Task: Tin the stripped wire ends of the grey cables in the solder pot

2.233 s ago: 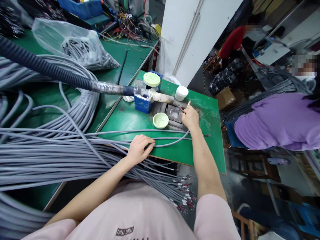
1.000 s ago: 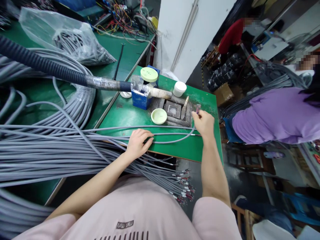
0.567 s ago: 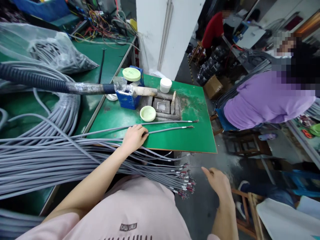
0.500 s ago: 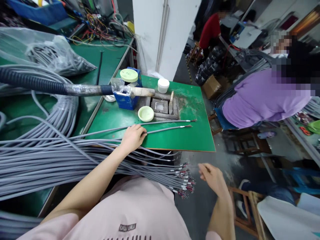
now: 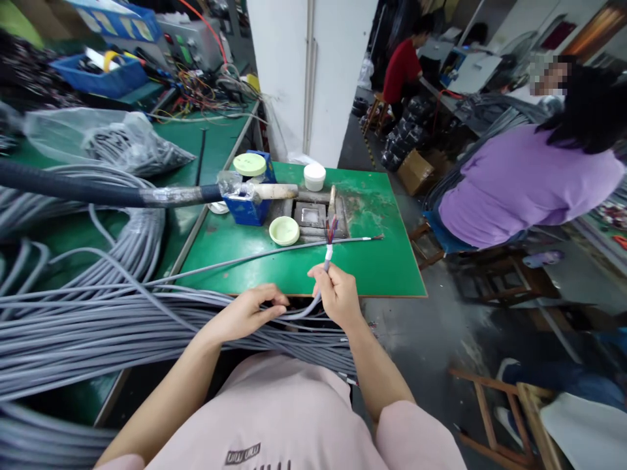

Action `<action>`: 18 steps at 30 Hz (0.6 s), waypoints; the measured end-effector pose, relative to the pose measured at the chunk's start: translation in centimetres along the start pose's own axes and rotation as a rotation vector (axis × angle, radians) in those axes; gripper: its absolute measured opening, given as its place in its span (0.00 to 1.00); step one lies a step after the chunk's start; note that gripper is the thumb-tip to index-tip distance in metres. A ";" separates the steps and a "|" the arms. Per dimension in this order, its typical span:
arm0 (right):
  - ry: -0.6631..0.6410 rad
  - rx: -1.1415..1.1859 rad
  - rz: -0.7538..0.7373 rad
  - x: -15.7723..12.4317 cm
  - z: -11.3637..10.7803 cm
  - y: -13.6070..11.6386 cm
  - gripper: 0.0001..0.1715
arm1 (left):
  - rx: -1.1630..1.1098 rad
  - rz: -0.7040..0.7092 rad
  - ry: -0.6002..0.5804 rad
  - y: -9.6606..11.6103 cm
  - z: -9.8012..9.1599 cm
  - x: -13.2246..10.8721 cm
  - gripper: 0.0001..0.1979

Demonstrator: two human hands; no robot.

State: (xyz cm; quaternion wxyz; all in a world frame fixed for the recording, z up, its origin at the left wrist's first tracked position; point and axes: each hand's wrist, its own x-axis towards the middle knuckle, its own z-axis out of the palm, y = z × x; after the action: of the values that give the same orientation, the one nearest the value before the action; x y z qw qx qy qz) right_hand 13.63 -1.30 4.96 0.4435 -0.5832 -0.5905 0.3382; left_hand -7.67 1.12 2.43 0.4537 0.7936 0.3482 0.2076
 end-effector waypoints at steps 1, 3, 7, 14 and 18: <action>-0.050 -0.025 -0.001 -0.3 0.3 -0.3 0.17 | -0.061 0.001 0.047 0.3 0.0 0.2 0.05; -0.121 -0.044 0.009 -0.9 0.9 -0.6 0.17 | -0.192 -0.012 0.191 1.0 0.2 0.6 0.06; -0.227 -0.037 0.031 -1.9 2.4 -0.2 0.17 | -0.476 -0.073 0.461 1.7 0.7 1.6 0.08; -0.253 -0.024 0.024 -2.6 3.3 0.0 0.18 | -0.835 -0.148 0.589 2.4 0.9 3.6 0.14; -0.263 -0.018 0.010 -2.7 3.5 0.2 0.15 | -0.907 -0.127 0.611 2.7 1.1 4.2 0.14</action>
State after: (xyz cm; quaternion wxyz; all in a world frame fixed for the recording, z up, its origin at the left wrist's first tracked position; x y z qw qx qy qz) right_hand 10.31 -3.51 3.06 0.3552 -0.5408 -0.6436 0.4088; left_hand -3.14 2.65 4.30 0.6399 0.3998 0.3869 0.5301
